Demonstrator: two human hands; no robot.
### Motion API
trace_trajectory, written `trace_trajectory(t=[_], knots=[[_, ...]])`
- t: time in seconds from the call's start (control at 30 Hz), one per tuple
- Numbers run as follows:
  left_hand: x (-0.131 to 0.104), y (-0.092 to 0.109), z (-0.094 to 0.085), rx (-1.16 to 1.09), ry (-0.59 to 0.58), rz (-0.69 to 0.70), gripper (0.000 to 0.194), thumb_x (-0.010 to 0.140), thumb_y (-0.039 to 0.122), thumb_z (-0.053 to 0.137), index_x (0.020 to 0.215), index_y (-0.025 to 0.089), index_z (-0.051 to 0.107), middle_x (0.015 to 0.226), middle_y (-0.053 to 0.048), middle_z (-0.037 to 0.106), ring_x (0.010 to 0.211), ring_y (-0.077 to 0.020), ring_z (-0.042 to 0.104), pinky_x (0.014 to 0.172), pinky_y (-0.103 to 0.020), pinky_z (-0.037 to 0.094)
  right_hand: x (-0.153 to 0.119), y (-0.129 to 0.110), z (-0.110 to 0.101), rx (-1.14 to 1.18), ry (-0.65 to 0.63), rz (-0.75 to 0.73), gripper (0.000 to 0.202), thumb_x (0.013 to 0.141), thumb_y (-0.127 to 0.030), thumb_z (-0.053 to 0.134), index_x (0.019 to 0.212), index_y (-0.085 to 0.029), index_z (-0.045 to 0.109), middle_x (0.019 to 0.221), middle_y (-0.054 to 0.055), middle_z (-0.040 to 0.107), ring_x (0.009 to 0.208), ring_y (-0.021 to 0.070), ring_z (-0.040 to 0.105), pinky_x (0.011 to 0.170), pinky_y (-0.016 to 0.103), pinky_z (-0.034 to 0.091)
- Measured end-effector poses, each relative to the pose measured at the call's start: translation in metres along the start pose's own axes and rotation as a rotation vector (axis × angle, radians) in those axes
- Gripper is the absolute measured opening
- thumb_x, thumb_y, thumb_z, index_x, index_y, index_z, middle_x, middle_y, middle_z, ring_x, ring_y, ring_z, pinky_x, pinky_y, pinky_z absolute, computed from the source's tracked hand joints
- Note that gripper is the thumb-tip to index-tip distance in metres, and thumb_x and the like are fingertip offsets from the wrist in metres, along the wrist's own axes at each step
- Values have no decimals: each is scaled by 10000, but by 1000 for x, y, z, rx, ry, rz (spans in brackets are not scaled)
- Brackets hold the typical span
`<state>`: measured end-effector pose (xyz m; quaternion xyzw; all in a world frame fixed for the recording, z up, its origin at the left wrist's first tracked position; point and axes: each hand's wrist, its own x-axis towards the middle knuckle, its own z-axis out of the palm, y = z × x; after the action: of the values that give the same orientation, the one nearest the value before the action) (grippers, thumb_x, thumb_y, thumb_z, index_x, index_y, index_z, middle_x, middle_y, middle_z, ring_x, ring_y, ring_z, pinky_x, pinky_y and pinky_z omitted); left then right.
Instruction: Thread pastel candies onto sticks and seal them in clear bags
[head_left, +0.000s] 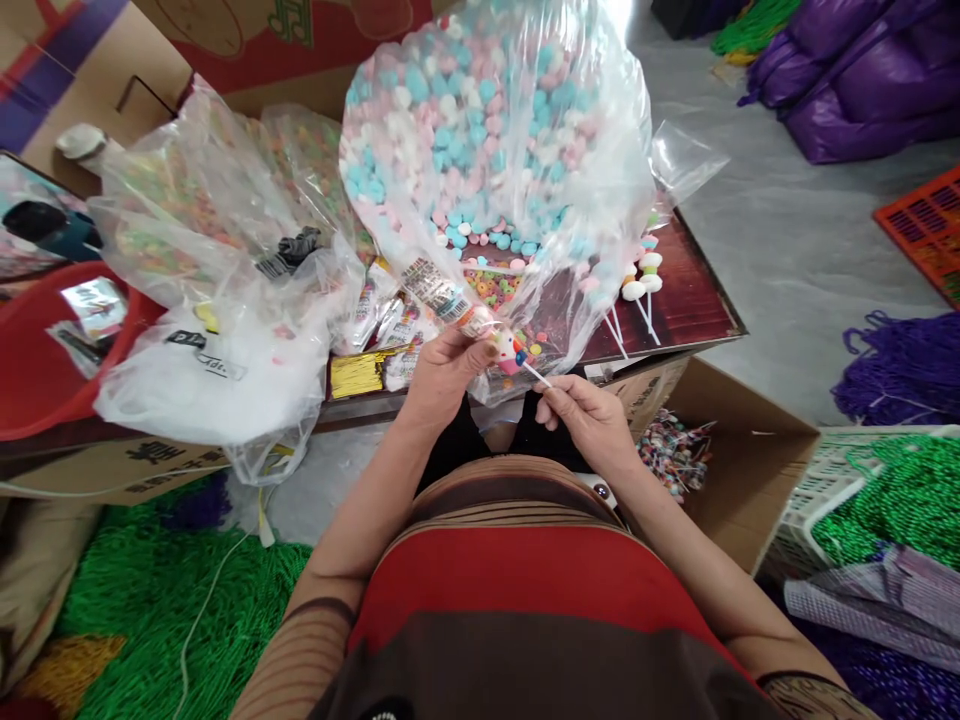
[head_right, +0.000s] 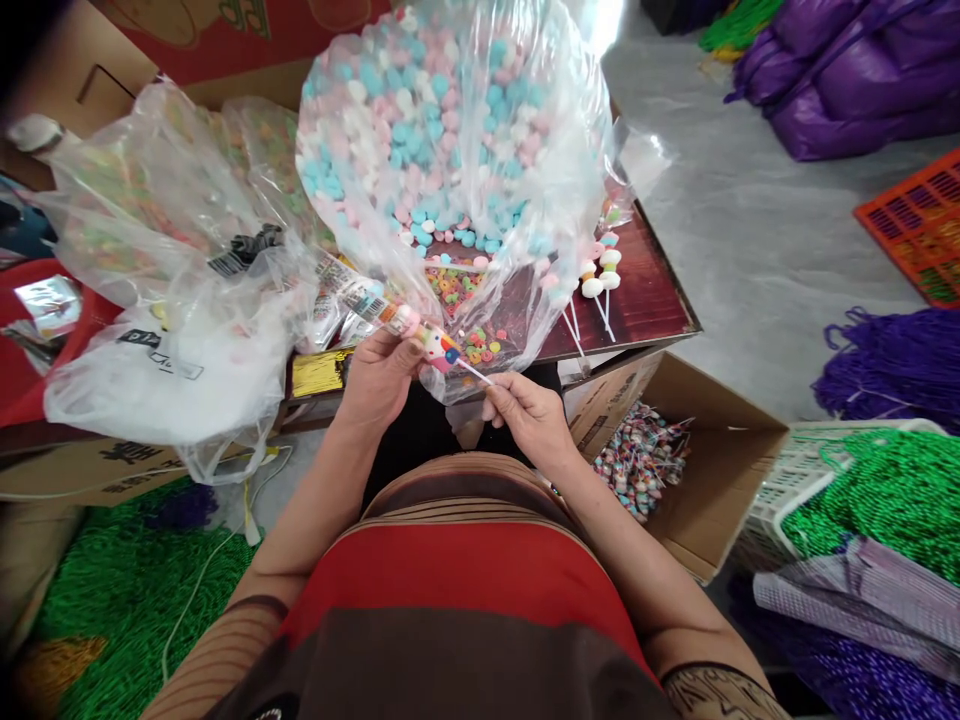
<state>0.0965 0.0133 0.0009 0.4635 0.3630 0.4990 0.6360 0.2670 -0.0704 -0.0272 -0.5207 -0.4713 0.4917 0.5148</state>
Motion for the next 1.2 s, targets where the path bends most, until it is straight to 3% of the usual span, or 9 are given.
trace_trajectory(t=[0.1, 0.2, 0.3, 0.4, 0.57, 0.87, 1.07, 1.2], knots=[[-2, -3, -3, 216, -115, 58, 407, 744, 598, 818, 799, 198, 767, 752, -5, 710, 710, -122, 623, 731, -265, 517, -2, -3, 2, 33, 24, 38, 387, 920, -595, 644, 885, -211, 680, 612, -35, 643, 501, 96, 540, 539, 246, 459], [-6, -4, -4, 491, -148, 190, 465, 890, 618, 653, 758, 179, 728, 724, -22, 650, 704, -131, 577, 710, -278, 464, -2, -6, 8, 43, -45, 53, 403, 939, -606, 603, 875, -214, 671, 591, -34, 631, 519, 113, 557, 563, 259, 482], [-8, 4, -7, 623, -227, 258, 460, 956, 575, 566, 758, 178, 685, 717, -19, 607, 691, -131, 551, 680, -275, 439, 0, -8, 11, -11, -103, 20, 417, 942, -592, 604, 804, -207, 688, 619, -15, 644, 578, 122, 582, 610, 266, 496], [-9, 11, -11, 614, -278, 191, 457, 938, 609, 571, 780, 184, 631, 704, 2, 582, 654, -117, 519, 638, -264, 419, 2, -5, 11, 34, -97, 28, 415, 936, -594, 613, 815, -205, 693, 627, -16, 644, 576, 119, 577, 608, 263, 497], [-10, 8, -9, 417, -103, 35, 623, 771, 798, 643, 965, 212, 562, 720, 36, 572, 601, -99, 530, 555, -237, 395, 0, 0, 14, 60, -83, -4, 408, 939, -597, 613, 855, -208, 703, 638, -16, 656, 571, 116, 587, 616, 260, 512], [-11, 14, 5, 453, -64, 89, 480, 888, 671, 613, 774, 205, 608, 641, 31, 604, 549, -87, 524, 584, -243, 435, -4, 15, 15, -258, -48, -209, 346, 1018, -443, 499, 1151, -218, 727, 700, 6, 713, 613, 139, 663, 637, 268, 553], [-12, 7, -2, 391, -67, 54, 480, 902, 677, 591, 815, 205, 607, 642, 38, 567, 570, -88, 519, 572, -235, 420, -5, 16, 15, -345, -9, -295, 283, 1019, -330, 494, 1136, -221, 727, 728, 17, 735, 633, 141, 684, 663, 267, 567], [-13, 5, 2, 429, -35, 42, 548, 772, 731, 707, 751, 201, 568, 599, 52, 526, 547, -83, 468, 527, -236, 381, -2, 17, 18, -445, 76, -415, 253, 1013, -275, 505, 1103, -219, 735, 742, 32, 752, 684, 156, 707, 715, 279, 579]])
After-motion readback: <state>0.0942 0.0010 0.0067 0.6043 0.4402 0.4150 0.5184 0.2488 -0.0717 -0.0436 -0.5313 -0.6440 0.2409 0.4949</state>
